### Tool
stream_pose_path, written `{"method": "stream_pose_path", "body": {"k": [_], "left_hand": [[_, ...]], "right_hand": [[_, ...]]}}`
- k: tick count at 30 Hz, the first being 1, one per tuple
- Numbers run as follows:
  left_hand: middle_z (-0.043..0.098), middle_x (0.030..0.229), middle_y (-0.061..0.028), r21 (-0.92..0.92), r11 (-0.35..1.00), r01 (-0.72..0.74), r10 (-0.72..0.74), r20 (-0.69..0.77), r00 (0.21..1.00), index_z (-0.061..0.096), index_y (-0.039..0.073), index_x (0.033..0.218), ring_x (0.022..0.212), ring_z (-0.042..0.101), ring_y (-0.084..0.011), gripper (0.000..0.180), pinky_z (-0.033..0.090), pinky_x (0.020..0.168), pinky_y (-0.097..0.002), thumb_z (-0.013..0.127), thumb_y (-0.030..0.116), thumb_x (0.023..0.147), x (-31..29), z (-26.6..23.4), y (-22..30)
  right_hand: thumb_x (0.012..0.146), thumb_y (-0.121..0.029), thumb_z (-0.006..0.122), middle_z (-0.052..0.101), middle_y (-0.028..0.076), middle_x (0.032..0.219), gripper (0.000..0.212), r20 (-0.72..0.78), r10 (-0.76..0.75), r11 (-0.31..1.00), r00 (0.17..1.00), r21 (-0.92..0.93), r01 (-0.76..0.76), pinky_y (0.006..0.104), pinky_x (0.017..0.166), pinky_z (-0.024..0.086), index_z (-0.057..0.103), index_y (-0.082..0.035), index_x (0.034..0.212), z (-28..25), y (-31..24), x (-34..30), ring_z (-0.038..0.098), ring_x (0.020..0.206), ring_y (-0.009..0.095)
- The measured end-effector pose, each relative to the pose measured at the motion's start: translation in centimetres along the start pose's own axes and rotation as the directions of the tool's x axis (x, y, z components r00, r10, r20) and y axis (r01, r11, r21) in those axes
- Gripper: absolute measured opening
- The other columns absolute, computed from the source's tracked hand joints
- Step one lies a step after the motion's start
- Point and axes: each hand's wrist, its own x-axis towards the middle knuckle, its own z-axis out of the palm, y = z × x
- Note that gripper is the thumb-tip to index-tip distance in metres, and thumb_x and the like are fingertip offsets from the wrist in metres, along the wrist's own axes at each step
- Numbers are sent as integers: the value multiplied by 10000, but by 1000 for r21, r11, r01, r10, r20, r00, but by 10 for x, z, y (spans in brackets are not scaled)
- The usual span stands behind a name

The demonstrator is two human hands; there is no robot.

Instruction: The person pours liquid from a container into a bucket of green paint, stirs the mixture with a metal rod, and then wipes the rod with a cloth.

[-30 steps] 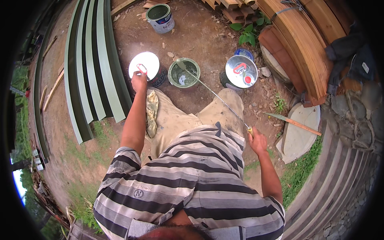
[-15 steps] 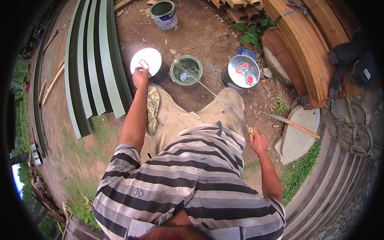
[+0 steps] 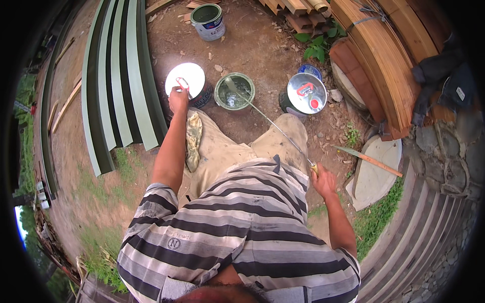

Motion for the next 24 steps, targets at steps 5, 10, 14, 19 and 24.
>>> {"method": "stream_pose_path", "body": {"k": [5, 10, 14, 19, 24], "left_hand": [[779, 1146, -200, 4, 1000, -2, 2, 6, 1000, 758, 166, 1198, 1107, 731, -414, 380, 543, 981, -500, 698, 408, 911, 0, -2, 1], [779, 1140, -205, -1, 1000, -15, 15, 3, 1000, 759, 157, 1187, 1114, 728, -414, 373, 543, 970, -498, 695, 393, 905, -3, -2, 5], [779, 1145, -200, 2, 1000, -5, 5, 3, 1000, 760, 149, 1168, 1124, 724, -408, 354, 539, 973, -497, 688, 376, 906, -1, -4, 2], [776, 1163, -201, -10, 1000, -8, 8, 7, 1000, 761, 153, 1156, 1128, 723, -407, 338, 537, 981, -496, 677, 365, 907, -4, -4, 7], [772, 1173, -209, 1, 1000, 6, -6, 10, 1000, 760, 155, 1163, 1136, 720, -409, 346, 538, 982, -498, 665, 373, 912, 0, -4, 2]], "right_hand": [[1000, -311, 658, 723, 280, 936, 291, -27, -23, 1000, 999, 19, 24, 618, 760, 516, 592, -68, 1145, 4, 6, -1, 676, 858, 530], [1008, -336, 651, 717, 274, 918, 298, -21, -3, 999, 1000, 51, 5, 612, 774, 515, 589, -62, 1107, 4, 8, -4, 677, 879, 523], [1002, -372, 665, 728, 267, 948, 323, 87, 46, 999, 995, 2, -47, 599, 794, 522, 620, -75, 1120, -4, -2, 3, 684, 920, 515], [947, -444, 706, 747, 263, 1013, 432, 265, 79, 959, 961, 242, -145, 575, 847, 544, 672, -84, 1183, 4, 31, 22, 704, 994, 489], [890, -456, 733, 753, 261, 1037, 461, 174, 171, 983, 970, 36, -180, 552, 895, 549, 702, -63, 1128, 1, 39, 44, 713, 1031, 472]]}}
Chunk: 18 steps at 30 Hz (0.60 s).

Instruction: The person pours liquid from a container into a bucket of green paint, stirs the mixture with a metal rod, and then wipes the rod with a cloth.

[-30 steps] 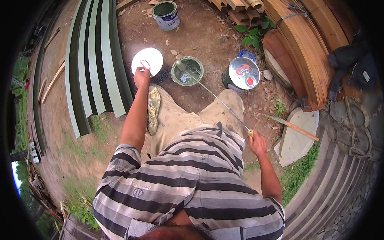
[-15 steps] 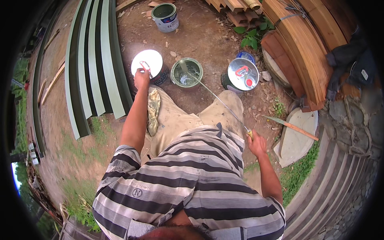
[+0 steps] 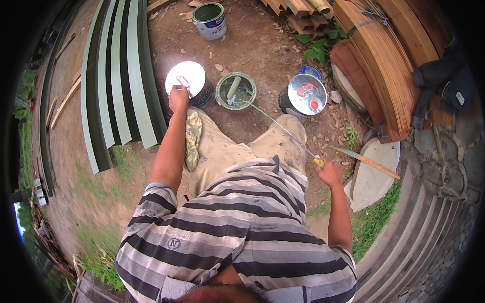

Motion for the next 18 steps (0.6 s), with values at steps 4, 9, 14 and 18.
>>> {"method": "stream_pose_path", "body": {"k": [4, 9, 14, 18], "left_hand": [[772, 1174, -209, -3, 1000, 7, -7, 16, 1000, 756, 150, 1175, 1146, 717, -413, 361, 535, 993, -497, 656, 382, 917, -2, 0, 1], [775, 1160, -215, -23, 1000, -4, 5, 29, 1000, 756, 143, 1192, 1142, 718, -423, 373, 535, 997, -503, 652, 381, 925, -7, -3, 4], [775, 1165, -212, 5, 1000, -28, 28, 6, 1000, 760, 138, 1190, 1138, 720, -420, 369, 536, 995, -504, 651, 376, 930, -5, 2, 0], [773, 1182, -204, 12, 1000, 10, -11, 15, 1000, 761, 144, 1195, 1146, 720, -410, 370, 537, 992, -501, 652, 381, 931, -1, -2, -2]], "right_hand": [[862, -455, 754, 746, 267, 1113, 484, 215, 39, 999, 976, -2, -39, 538, 938, 545, 725, -62, 1143, -21, -2, 14, 708, 1080, 457], [831, -463, 801, 738, 274, 1160, 543, 128, 61, 994, 990, -96, -49, 515, 943, 546, 723, -81, 1210, -50, -16, 0, 704, 1113, 445], [804, -193, 850, 751, 240, 1142, 516, 111, -83, 996, 990, 46, 78, 488, 955, 539, 672, -55, 1268, -172, -87, -50, 714, 1099, 424], [801, -49, 835, 754, 203, 1095, 456, -142, -290, 948, 947, 97, 305, 399, 935, 549, 668, -26, 1224, -252, -149, -79, 732, 1031, 342]]}}
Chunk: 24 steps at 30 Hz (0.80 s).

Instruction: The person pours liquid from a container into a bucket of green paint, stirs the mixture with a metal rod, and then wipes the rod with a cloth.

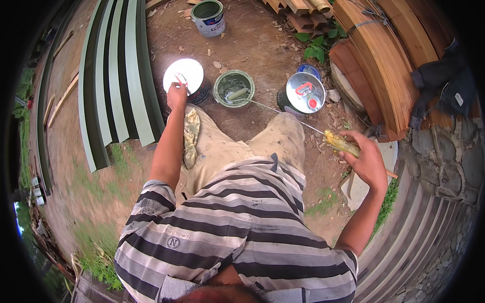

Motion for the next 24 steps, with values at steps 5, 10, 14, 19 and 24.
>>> {"method": "stream_pose_path", "body": {"k": [5, 10, 14, 19, 24], "left_hand": [[775, 1180, -197, -9, 1000, -6, 6, 8, 1000, 761, 145, 1190, 1150, 721, -406, 376, 537, 993, -497, 659, 398, 931, 1, 1, 3], [777, 1172, -198, -13, 1000, -17, 17, 19, 1000, 760, 142, 1187, 1150, 721, -405, 378, 535, 994, -496, 668, 402, 928, -4, -2, 4], [776, 1168, -203, -21, 1000, -7, 7, 18, 1000, 761, 141, 1187, 1150, 721, -407, 377, 536, 991, -498, 671, 393, 922, -8, -4, 7], [777, 1159, -206, -19, 1000, -9, 9, 11, 1000, 763, 135, 1184, 1144, 722, -410, 377, 537, 986, -500, 665, 386, 921, -10, -8, 3], [777, 1160, -205, -18, 1000, -21, 21, 10, 1000, 764, 131, 1183, 1145, 721, -411, 379, 536, 987, -501, 664, 388, 923, -7, -4, 3]], "right_hand": [[863, -44, 830, 773, 112, 1091, 347, -493, -204, 929, 846, 175, 326, 335, 915, 554, 687, -23, 1178, 6, -66, 34, 733, 1008, 185], [949, -101, 804, 789, 76, 1110, 267, -554, -222, 734, 802, 447, 511, 319, 876, 570, 678, -37, 1176, 72, -110, 86, 743, 986, 159], [976, -115, 781, 793, 90, 1125, 263, -582, -286, 767, 762, 338, 546, 322, 869, 574, 655, -41, 1195, 102, -130, 109, 763, 978, 189], [988, -134, 769, 785, 114, 1134, 285, -608, -341, 734, 717, 304, 607, 340, 869, 574, 631, -17, 1208, 110, -140, 103, 767, 994, 231], [1004, -143, 749, 766, 120, 1151, 292, -570, -430, 673, 700, 314, 669, 350, 880, 570, 603, -17, 1223, 126, -135, 107, 757, 1016, 254]]}}
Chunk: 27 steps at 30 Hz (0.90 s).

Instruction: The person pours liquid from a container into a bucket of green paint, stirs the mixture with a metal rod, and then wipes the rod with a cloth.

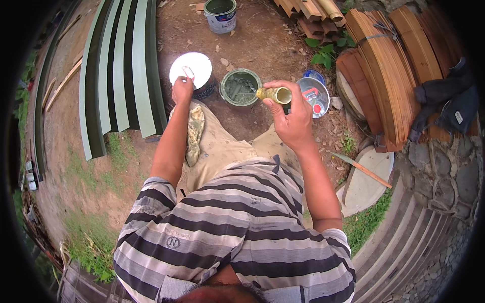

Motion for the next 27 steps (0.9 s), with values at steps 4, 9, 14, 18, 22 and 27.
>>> {"method": "stream_pose_path", "body": {"k": [4, 9, 14, 18, 22, 27], "left_hand": [[775, 1167, -204, 0, 1000, 22, -22, -6, 1000, 766, 125, 1177, 1145, 721, -408, 378, 535, 990, -501, 661, 388, 927, 1, 0, -1], [781, 1141, -209, -22, 1000, -7, 7, -4, 1000, 775, 122, 1163, 1130, 727, -409, 369, 541, 988, -493, 664, 379, 923, 0, -1, 3], [782, 1126, -214, -22, 1000, 1, -2, -26, 1000, 777, 111, 1145, 1109, 732, -412, 351, 547, 967, -505, 651, 358, 929, -1, -8, 2], [779, 1066, -226, -3, 1000, 4, -4, -101, 995, 757, 90, 1094, 1047, 740, -431, 308, 547, 935, -535, 635, 334, 951, -14, -12, -3], [766, 906, -236, 44, 948, -315, 318, -73, 945, 714, 86, 1066, 873, 749, -464, 270, 569, 833, -561, 627, 327, 980, -23, 10, 9], [735, 1258, -244, 103, 935, -340, 245, 505, 828, 753, 34, 1207, 1191, 701, -409, 475, 546, 1032, -497, 605, 428, 986, -28, 45, 8]], "right_hand": [[1034, -168, 710, 755, 123, 1119, 278, -5, -6, 995, 1000, -101, 6, 371, 871, 569, 575, -24, 1231, -4, -2, 11, 753, 1001, 287], [1049, -184, 687, 749, 122, 1109, 291, -88, 131, 982, 988, -123, -141, 378, 863, 570, 543, -24, 1244, -18, 0, 18, 751, 964, 293], [1053, -175, 681, 751, 126, 1122, 297, -84, 76, 997, 994, -21, -78, 365, 812, 580, 522, -19, 1250, -9, -14, 21, 759, 966, 258], [1042, -141, 686, 750, 131, 1119, 290, -8, 144, 984, 990, -107, -144, 383, 823, 584, 532, -32, 1263, 3, -8, 25, 770, 978, 281], [1025, -105, 691, 752, 136, 1085, 262, -114, 125, 988, 986, -80, -134, 400, 833, 574, 546, -32, 1231, -11, -18, 19, 763, 968, 315], [1005, -65, 691, 747, 137, 1083, 244, -108, 144, 980, 984, -123, -157, 429, 884, 560, 554, -31, 1203, -4, -9, 20, 748, 1004, 329]]}}
